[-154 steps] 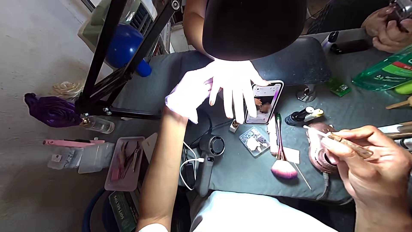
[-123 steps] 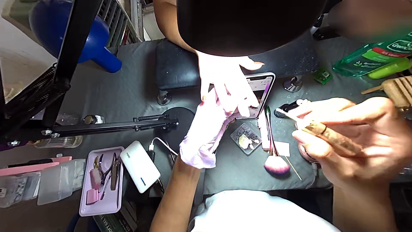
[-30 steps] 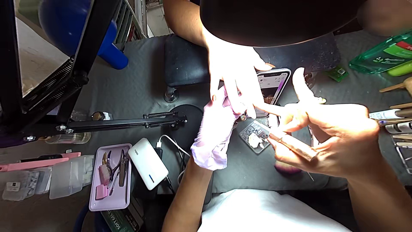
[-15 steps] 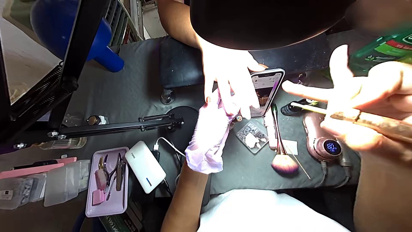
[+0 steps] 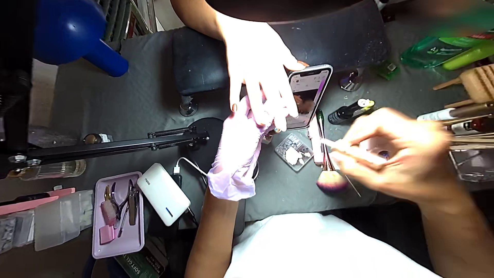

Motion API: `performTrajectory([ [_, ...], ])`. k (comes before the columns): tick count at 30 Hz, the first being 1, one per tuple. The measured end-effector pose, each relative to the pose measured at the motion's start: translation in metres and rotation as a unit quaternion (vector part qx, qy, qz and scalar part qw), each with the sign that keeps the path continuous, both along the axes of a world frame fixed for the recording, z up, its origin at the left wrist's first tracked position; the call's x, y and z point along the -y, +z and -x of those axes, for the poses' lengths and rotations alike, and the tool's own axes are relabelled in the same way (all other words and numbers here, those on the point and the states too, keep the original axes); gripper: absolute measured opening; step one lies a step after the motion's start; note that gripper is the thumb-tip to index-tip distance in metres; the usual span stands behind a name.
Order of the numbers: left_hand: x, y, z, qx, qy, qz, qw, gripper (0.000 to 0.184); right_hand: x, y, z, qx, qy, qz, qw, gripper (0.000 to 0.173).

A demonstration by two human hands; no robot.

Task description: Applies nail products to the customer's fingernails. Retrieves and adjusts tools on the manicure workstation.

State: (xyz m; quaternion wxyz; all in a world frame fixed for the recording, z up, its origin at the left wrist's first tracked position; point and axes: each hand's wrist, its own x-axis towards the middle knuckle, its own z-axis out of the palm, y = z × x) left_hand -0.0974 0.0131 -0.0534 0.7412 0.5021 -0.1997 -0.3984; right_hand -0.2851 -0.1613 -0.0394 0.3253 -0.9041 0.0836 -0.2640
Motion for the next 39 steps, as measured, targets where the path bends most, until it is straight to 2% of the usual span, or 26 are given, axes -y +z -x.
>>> performTrajectory([
  [2, 0.008, 0.006, 0.001, -0.039, 0.026, -0.004, 0.999, 0.031, -0.009, -0.027, 0.007, -0.058, 0.0, 0.074, 0.996, 0.017],
  [5, 0.018, 0.007, -0.001, -0.079, 0.047, 0.009, 0.996, 0.02, -0.014, -0.053, 0.009, -0.092, 0.008, 0.099, 0.991, 0.018],
  [7, 0.009, 0.0, -0.001, -0.066, 0.014, 0.021, 0.998, 0.024, -0.016, -0.059, 0.007, -0.102, 0.01, 0.098, 0.99, 0.018],
  [10, 0.017, 0.006, -0.004, -0.083, 0.017, 0.015, 0.996, 0.026, -0.016, -0.065, 0.001, -0.11, 0.017, 0.103, 0.988, 0.018],
  [14, 0.012, 0.004, -0.001, -0.053, 0.008, 0.018, 0.998, 0.038, -0.015, -0.071, 0.0, -0.118, 0.02, 0.093, 0.988, 0.02],
  [15, 0.006, 0.003, 0.002, -0.033, -0.006, 0.018, 0.999, 0.04, -0.014, -0.071, 0.001, -0.117, 0.022, 0.082, 0.99, 0.02],
  [17, 0.002, 0.004, 0.005, -0.016, -0.026, 0.031, 0.999, 0.032, -0.011, -0.061, 0.003, -0.094, 0.025, 0.03, 0.995, 0.019],
  [20, 0.005, 0.007, 0.006, -0.026, -0.033, 0.039, 0.998, 0.038, -0.009, -0.018, -0.001, 0.015, 0.011, -0.057, 0.998, 0.014],
  [23, 0.008, 0.008, 0.006, -0.031, -0.033, 0.04, 0.998, 0.045, -0.01, 0.013, -0.017, 0.139, -0.003, -0.035, 0.99, 0.02],
  [25, 0.009, 0.01, 0.006, -0.023, -0.027, 0.027, 0.999, 0.04, -0.017, 0.02, -0.034, 0.174, 0.014, -0.008, 0.985, 0.022],
  [29, 0.012, 0.009, 0.006, -0.054, -0.011, 0.062, 0.997, 0.035, -0.029, 0.019, -0.057, 0.166, 0.033, 0.019, 0.985, 0.021],
  [39, 0.016, 0.004, 0.007, -0.075, 0.006, 0.075, 0.994, 0.026, -0.033, 0.009, -0.053, 0.148, 0.021, 0.054, 0.987, 0.018],
])
